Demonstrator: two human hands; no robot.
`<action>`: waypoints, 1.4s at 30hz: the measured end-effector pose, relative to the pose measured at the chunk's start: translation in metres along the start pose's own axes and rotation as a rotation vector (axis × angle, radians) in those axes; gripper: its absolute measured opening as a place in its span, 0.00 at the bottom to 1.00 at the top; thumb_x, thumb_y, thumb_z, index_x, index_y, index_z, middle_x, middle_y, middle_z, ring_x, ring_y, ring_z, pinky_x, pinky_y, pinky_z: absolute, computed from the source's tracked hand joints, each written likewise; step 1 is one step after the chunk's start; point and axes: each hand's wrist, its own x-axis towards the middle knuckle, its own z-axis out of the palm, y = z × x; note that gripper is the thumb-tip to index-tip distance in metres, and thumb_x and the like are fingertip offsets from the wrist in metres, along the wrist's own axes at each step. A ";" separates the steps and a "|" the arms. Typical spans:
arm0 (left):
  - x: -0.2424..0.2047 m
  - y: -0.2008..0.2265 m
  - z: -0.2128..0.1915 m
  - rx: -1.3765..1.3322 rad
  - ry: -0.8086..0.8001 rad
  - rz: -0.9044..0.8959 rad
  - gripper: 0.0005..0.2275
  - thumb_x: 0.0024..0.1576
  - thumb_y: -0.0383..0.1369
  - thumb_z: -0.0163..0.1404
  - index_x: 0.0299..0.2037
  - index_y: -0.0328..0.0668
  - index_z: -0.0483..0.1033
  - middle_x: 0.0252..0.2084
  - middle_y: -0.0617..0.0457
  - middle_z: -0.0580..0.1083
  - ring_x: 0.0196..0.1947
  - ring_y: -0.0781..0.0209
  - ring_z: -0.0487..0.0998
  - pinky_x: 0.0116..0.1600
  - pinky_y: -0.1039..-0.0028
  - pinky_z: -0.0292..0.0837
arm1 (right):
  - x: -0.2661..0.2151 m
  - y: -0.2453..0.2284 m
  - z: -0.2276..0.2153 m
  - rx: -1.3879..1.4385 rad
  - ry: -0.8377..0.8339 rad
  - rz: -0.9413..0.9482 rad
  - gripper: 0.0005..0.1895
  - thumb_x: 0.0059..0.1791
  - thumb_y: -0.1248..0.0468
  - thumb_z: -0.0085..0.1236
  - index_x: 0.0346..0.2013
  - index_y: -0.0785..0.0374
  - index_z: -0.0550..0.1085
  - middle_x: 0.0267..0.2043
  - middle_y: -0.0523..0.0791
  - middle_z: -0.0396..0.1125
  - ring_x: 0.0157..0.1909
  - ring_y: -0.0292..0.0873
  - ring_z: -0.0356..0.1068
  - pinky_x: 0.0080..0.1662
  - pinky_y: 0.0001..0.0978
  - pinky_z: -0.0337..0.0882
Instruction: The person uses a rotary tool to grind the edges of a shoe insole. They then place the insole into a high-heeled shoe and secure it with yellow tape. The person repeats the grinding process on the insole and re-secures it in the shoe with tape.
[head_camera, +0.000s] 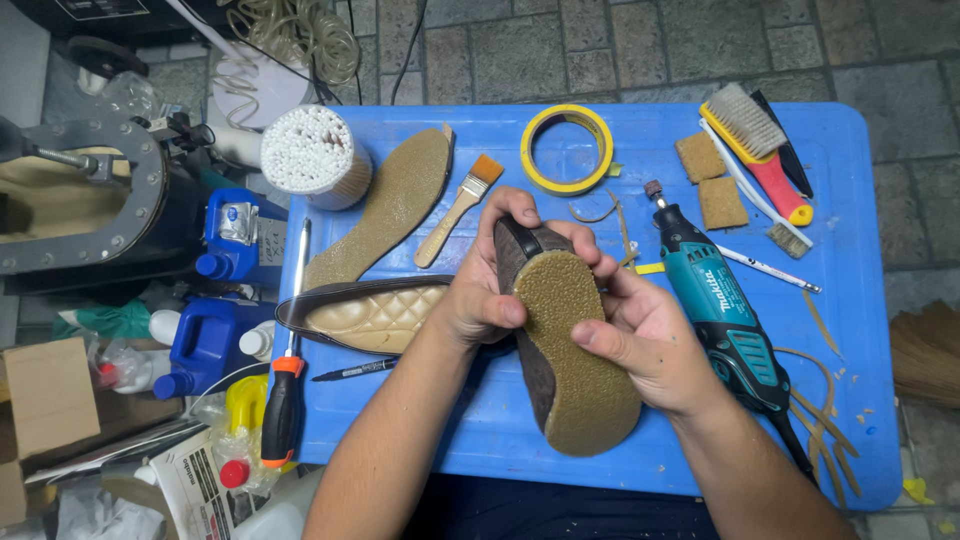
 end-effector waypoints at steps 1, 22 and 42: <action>0.002 0.002 0.002 0.021 -0.001 -0.002 0.29 0.53 0.30 0.69 0.58 0.51 0.61 0.57 0.35 0.71 0.62 0.43 0.74 0.69 0.52 0.66 | -0.001 -0.005 0.001 -0.072 0.001 -0.032 0.29 0.48 0.67 0.64 0.62 0.72 0.66 0.58 0.49 0.68 0.59 0.39 0.69 0.60 0.35 0.70; 0.001 0.053 0.030 1.103 -0.029 -0.058 0.28 0.41 0.32 0.75 0.53 0.42 0.78 0.51 0.53 0.77 0.56 0.62 0.78 0.65 0.71 0.73 | -0.021 -0.099 0.057 -1.577 0.060 -0.488 0.25 0.36 0.56 0.75 0.40 0.66 0.76 0.33 0.50 0.75 0.33 0.50 0.77 0.34 0.37 0.73; 0.001 0.021 0.045 0.854 0.250 -0.078 0.26 0.47 0.29 0.71 0.54 0.39 0.74 0.53 0.53 0.76 0.56 0.66 0.78 0.64 0.72 0.75 | -0.041 -0.080 0.028 -1.829 0.138 -0.899 0.28 0.38 0.66 0.75 0.51 0.61 0.74 0.55 0.49 0.68 0.56 0.55 0.70 0.55 0.50 0.71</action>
